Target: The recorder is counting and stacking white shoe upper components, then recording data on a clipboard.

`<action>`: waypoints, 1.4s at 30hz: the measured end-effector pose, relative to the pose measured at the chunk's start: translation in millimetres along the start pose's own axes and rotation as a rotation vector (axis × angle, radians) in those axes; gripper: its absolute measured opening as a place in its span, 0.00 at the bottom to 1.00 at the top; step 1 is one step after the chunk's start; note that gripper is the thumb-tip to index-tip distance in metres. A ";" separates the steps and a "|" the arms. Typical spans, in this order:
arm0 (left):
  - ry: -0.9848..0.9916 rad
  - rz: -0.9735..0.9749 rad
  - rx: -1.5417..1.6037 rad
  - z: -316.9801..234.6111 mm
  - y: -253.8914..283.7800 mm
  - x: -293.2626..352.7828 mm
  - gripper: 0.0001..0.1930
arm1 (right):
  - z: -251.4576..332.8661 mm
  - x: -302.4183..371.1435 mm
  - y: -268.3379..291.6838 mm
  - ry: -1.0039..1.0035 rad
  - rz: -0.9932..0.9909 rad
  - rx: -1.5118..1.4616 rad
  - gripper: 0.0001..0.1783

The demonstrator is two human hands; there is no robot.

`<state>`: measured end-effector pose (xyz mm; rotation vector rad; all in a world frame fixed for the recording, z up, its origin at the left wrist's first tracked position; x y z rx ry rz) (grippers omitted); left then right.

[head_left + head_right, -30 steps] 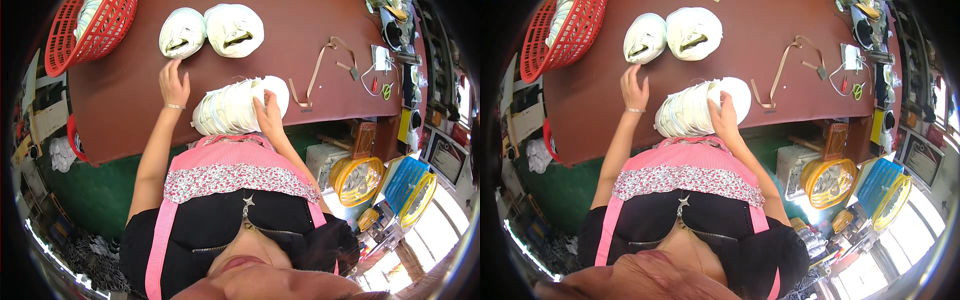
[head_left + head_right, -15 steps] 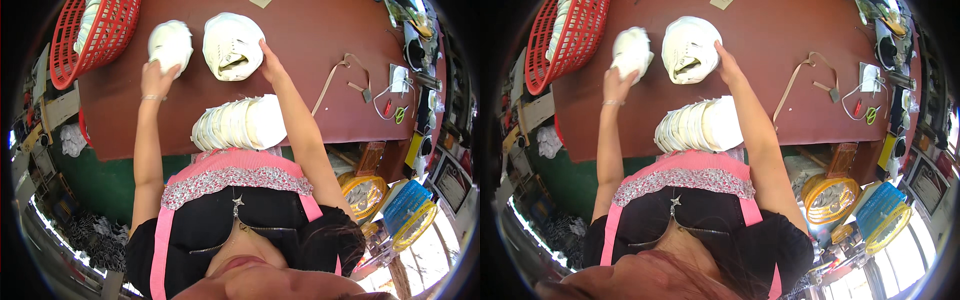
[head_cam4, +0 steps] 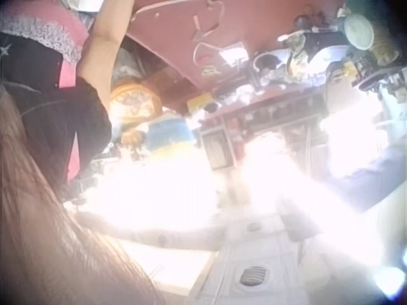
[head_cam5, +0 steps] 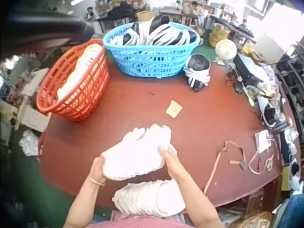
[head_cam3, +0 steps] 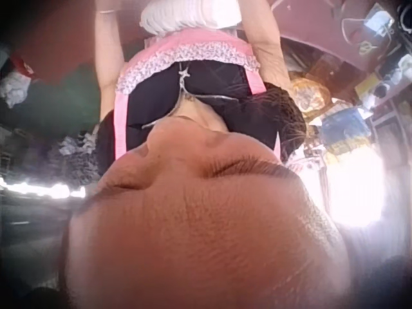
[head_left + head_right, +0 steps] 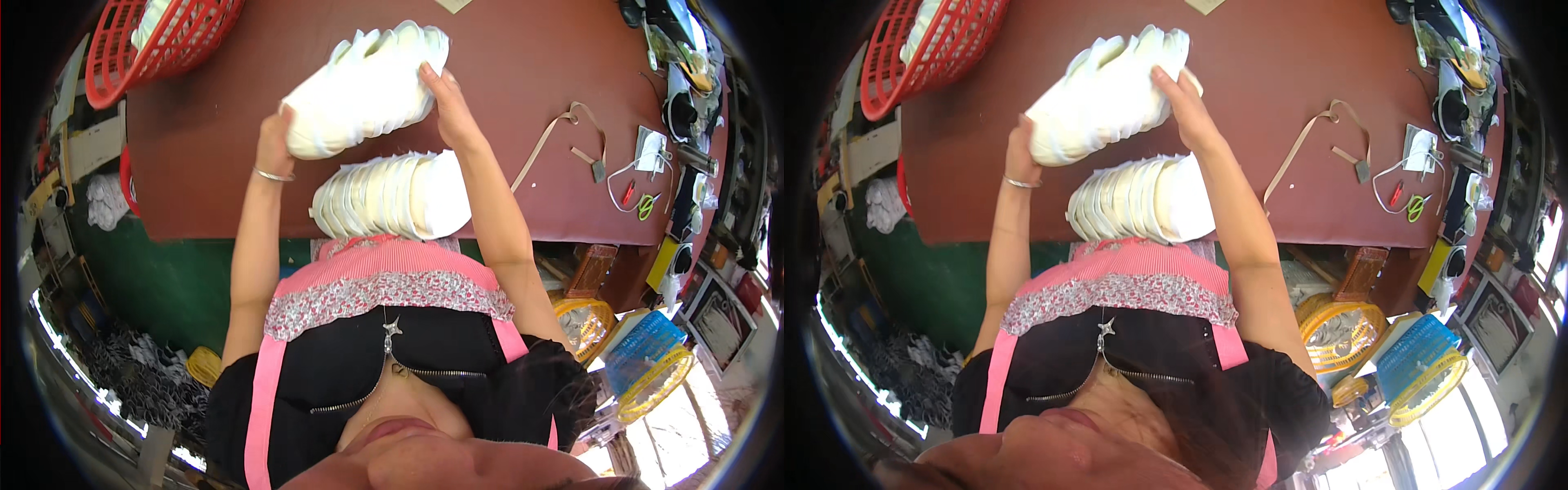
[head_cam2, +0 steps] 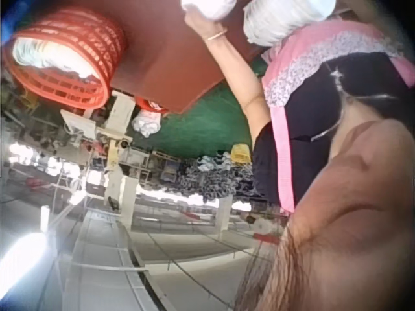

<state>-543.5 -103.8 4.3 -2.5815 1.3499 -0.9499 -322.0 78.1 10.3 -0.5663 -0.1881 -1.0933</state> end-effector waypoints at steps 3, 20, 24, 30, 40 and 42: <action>0.249 0.012 0.435 21.7 9.5 -13.2 0.38 | 14.9 20.3 -20.5 0.184 0.099 0.360 0.39; -0.667 -0.444 -1.061 94.9 48.3 16.3 0.31 | -65.1 52.0 5.9 0.548 -0.330 0.958 0.27; -0.856 -0.409 -1.140 78.8 35.9 19.6 0.28 | -64.5 66.2 7.5 0.494 -0.322 0.957 0.23; -1.105 -0.170 -1.418 63.4 5.8 13.0 0.23 | -64.1 70.9 18.7 0.425 -0.284 0.967 0.18; -0.991 -0.304 -1.181 53.3 -58.0 1.5 0.23 | -67.0 83.5 18.7 0.317 -0.220 0.895 0.16; -1.114 -0.091 -1.277 47.3 -72.8 4.3 0.34 | -65.6 85.5 20.2 0.328 -0.224 0.873 0.16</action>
Point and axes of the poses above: each hand's wrist, its own x-axis away from the middle knuckle, its own y-axis out of the back of the hand, z = x × y, the point moved 3 cm from there along -x, towards the middle knuckle, and after that the axes turned 11 degrees about -z, right-handed, at the moved point
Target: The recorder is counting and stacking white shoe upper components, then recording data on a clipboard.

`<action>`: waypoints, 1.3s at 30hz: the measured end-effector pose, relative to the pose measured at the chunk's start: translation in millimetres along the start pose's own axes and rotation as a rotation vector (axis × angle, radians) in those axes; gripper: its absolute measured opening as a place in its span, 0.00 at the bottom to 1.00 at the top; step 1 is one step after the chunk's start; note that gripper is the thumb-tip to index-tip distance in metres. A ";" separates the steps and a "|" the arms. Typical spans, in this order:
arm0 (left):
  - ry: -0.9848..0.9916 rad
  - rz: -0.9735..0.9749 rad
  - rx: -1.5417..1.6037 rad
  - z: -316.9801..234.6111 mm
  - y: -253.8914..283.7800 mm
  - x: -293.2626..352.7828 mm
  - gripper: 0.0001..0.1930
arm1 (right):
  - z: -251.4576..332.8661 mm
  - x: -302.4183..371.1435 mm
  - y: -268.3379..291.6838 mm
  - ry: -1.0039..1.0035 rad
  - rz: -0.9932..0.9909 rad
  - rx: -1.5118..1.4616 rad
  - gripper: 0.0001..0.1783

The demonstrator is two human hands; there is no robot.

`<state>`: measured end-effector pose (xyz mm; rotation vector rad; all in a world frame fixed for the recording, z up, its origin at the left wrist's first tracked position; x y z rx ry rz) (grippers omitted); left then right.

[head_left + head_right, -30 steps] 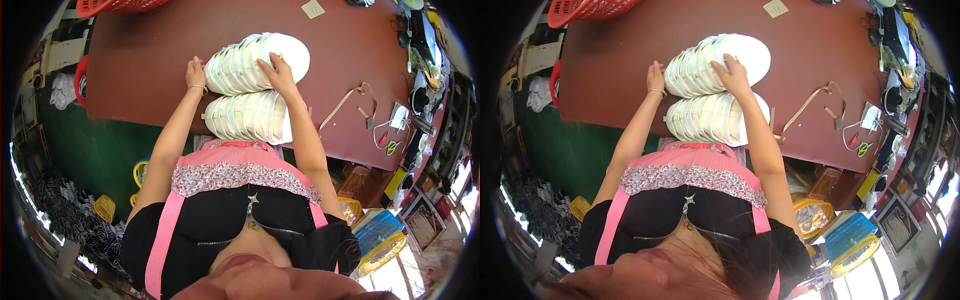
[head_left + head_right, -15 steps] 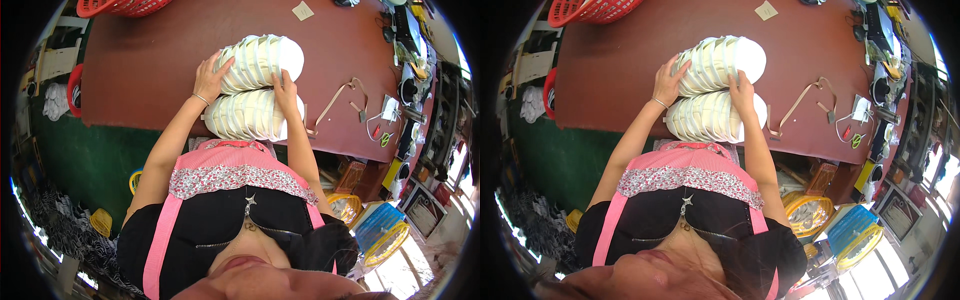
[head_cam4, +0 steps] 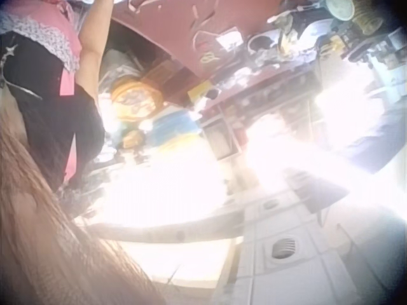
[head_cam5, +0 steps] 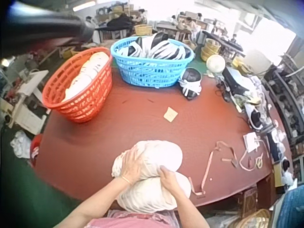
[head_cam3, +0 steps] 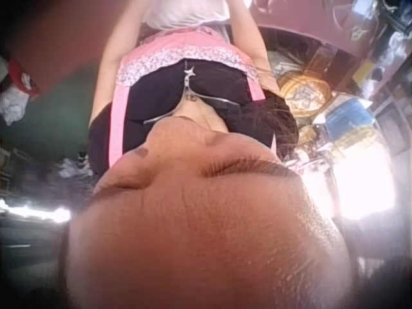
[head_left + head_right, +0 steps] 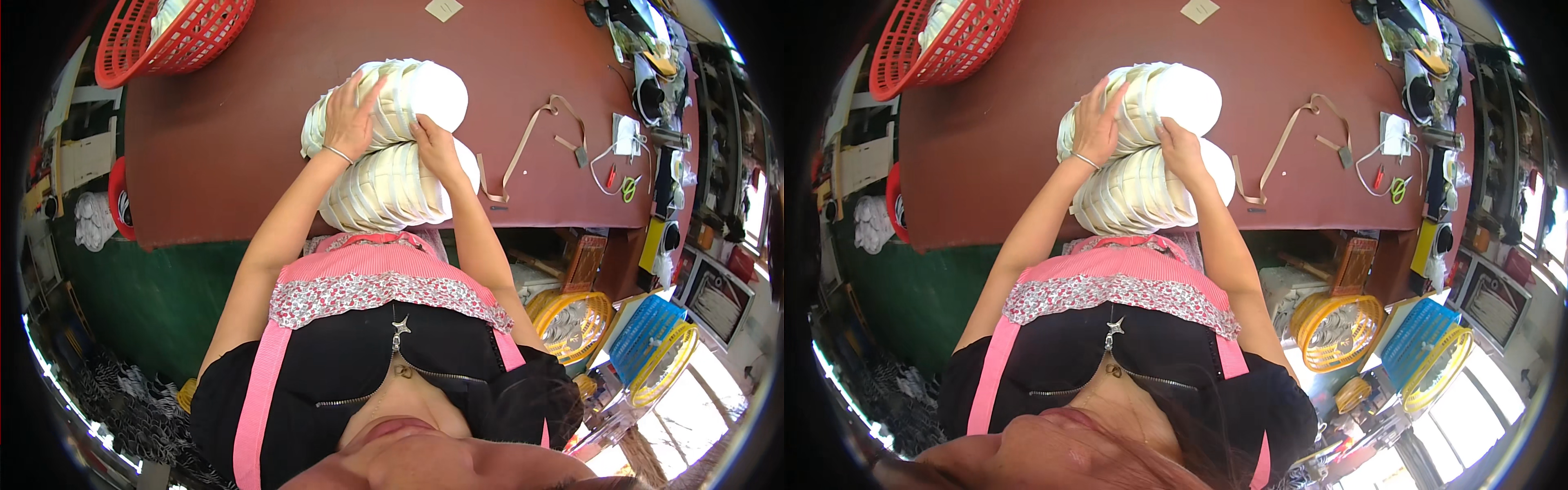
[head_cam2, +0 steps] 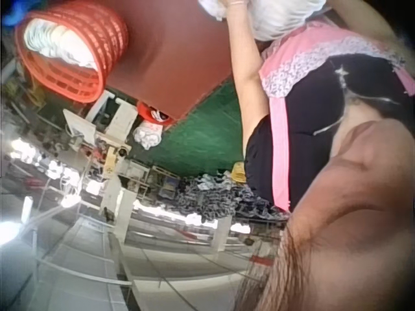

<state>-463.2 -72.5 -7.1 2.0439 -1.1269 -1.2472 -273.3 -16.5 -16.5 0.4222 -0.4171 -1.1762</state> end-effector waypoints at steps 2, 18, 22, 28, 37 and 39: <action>-0.108 0.059 -0.018 -3.3 -2.4 -6.3 0.35 | -1.2 0.1 0.7 0.012 -0.003 -0.024 0.16; 0.278 0.033 0.350 30.1 69.0 96.4 0.18 | -1.5 16.9 22.6 0.218 -0.169 0.124 0.37; 0.284 0.159 0.272 13.3 75.4 156.1 0.32 | -10.4 32.9 34.6 0.145 -0.241 0.065 0.35; 0.108 0.208 0.235 -2.6 66.6 144.0 0.33 | -20.6 58.7 45.5 0.143 -0.299 0.061 0.31; 0.332 0.284 0.114 -46.2 43.8 112.5 0.26 | -40.0 93.8 46.9 0.080 -0.375 0.042 0.29; 0.447 0.394 -0.062 -54.7 38.2 103.3 0.29 | -43.6 96.1 46.0 0.047 -0.328 0.009 0.29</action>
Point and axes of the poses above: each hand's wrist, its own x-axis away from the middle knuckle, its own y-axis out of the back of the hand, z = x × y, the point moved 3 cm from there along -x, towards the middle knuckle, and after that the axes turned 11 degrees about -z, right-handed, at the moved point
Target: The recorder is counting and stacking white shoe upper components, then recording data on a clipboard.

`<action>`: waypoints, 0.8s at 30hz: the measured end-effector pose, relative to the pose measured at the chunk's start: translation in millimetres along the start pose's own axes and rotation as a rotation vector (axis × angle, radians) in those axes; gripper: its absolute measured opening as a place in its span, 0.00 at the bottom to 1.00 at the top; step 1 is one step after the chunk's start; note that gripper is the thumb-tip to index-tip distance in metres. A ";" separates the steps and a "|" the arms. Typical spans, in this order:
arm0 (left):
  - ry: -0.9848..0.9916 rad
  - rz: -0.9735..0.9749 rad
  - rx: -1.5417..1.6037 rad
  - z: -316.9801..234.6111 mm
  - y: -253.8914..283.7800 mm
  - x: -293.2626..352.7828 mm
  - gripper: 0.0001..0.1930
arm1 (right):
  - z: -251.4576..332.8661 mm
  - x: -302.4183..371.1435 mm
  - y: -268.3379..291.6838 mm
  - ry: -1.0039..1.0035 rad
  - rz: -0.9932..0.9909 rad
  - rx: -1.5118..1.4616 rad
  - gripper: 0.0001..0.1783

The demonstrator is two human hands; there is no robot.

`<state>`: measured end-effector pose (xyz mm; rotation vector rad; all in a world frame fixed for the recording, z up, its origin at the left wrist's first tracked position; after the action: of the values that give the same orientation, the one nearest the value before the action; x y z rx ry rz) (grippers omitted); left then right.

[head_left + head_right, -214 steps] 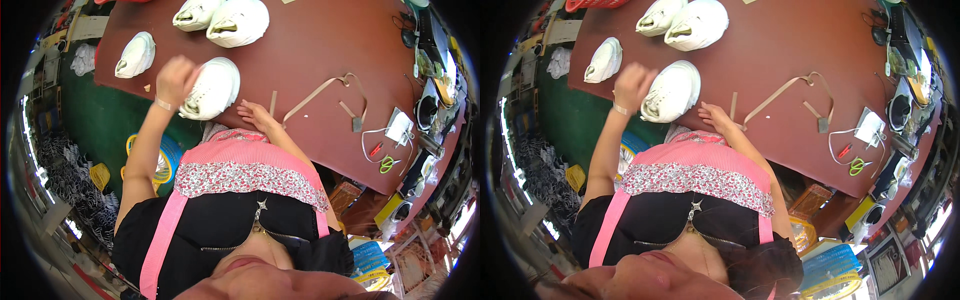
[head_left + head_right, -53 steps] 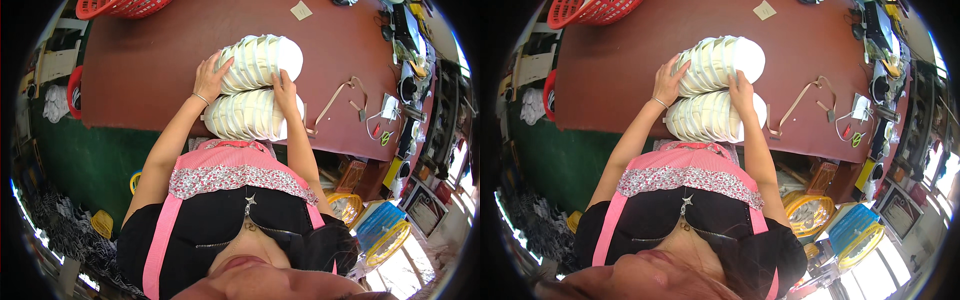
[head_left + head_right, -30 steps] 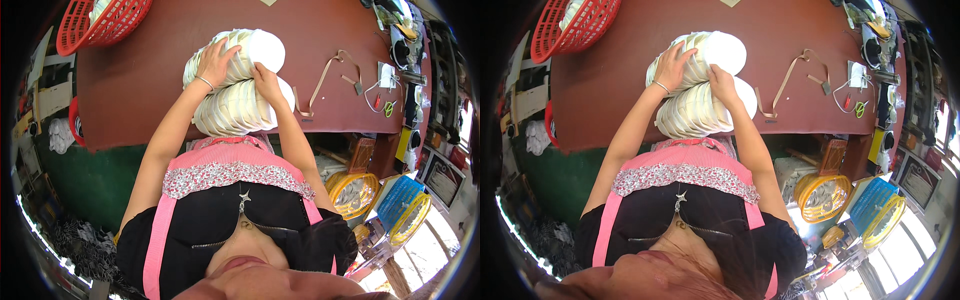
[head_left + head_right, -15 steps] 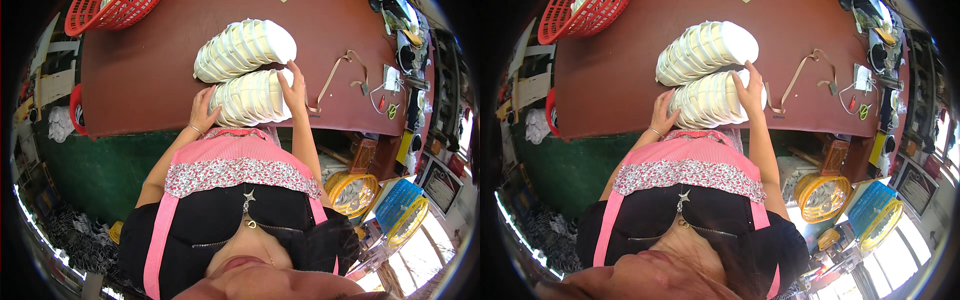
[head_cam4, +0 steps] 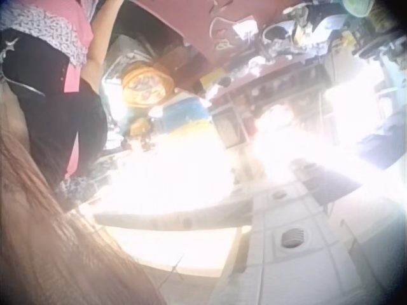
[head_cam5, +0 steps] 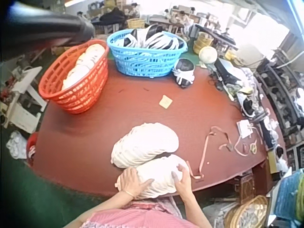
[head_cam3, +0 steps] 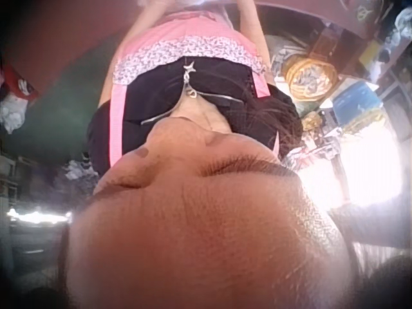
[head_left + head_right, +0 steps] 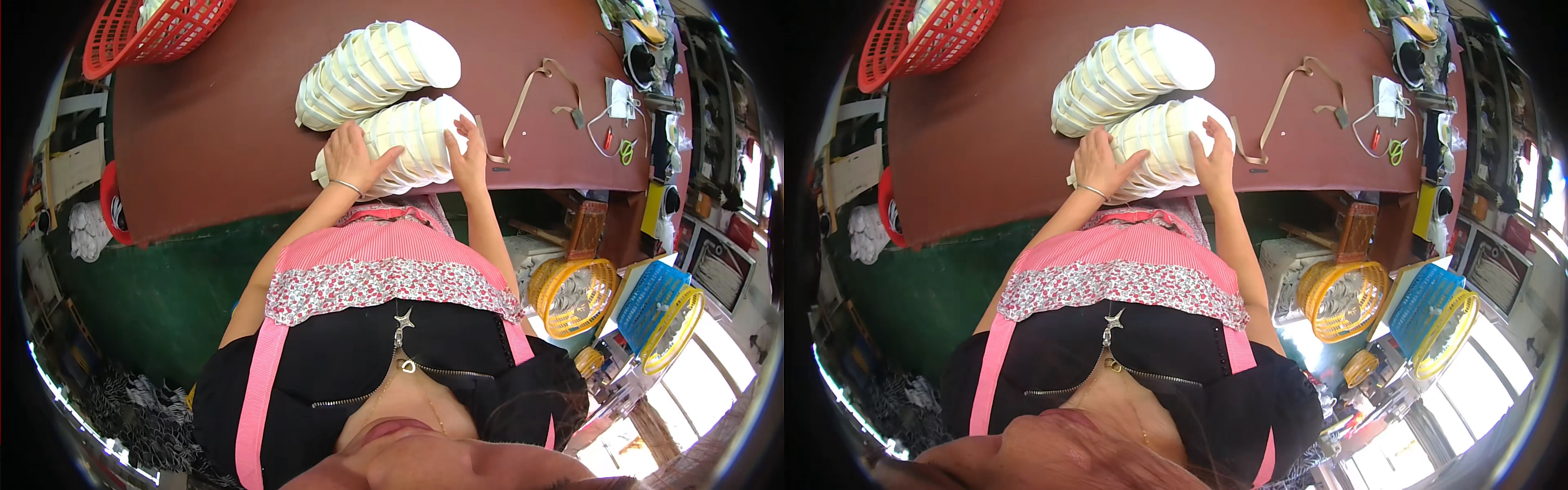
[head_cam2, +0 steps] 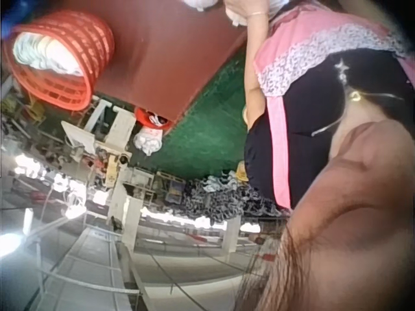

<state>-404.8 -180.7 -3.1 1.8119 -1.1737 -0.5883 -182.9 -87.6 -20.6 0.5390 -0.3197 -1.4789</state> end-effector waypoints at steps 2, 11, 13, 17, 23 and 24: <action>-0.082 -0.098 0.078 0.6 -8.1 4.1 0.29 | -0.9 -3.4 2.8 0.015 0.017 0.022 0.28; -0.584 -0.133 0.136 -46.9 -24.2 -5.9 0.32 | -43.7 -39.5 26.7 0.057 0.062 -0.012 0.22; -0.503 -0.092 0.144 -46.4 -24.0 -8.6 0.33 | -60.1 -49.8 43.3 0.063 0.050 -0.011 0.19; -0.372 -0.040 0.087 -57.3 -17.5 -2.5 0.35 | -118.9 -77.9 90.4 -0.088 0.040 -0.006 0.11; -0.246 -0.038 -0.135 -69.3 -14.6 4.7 0.32 | -230.4 -141.4 195.1 -0.089 -0.298 0.049 0.04; -0.269 -0.033 -0.149 -78.3 -12.0 -0.9 0.32 | -251.3 -155.4 221.4 -0.107 -0.387 0.081 0.04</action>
<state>-340.2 -145.4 26.1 1.6641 -1.2415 -0.9366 123.2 104.0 -97.2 0.6119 -0.3747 -1.8790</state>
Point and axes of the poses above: each hand's wrist, its own x-axis away from the middle knuckle, its own y-axis out of the back of the hand, z = x × y, the point moved 3 cm from there along -x, towards the middle knuckle, and after that the axes turned 11 degrees about -z, right-handed, at the moved point
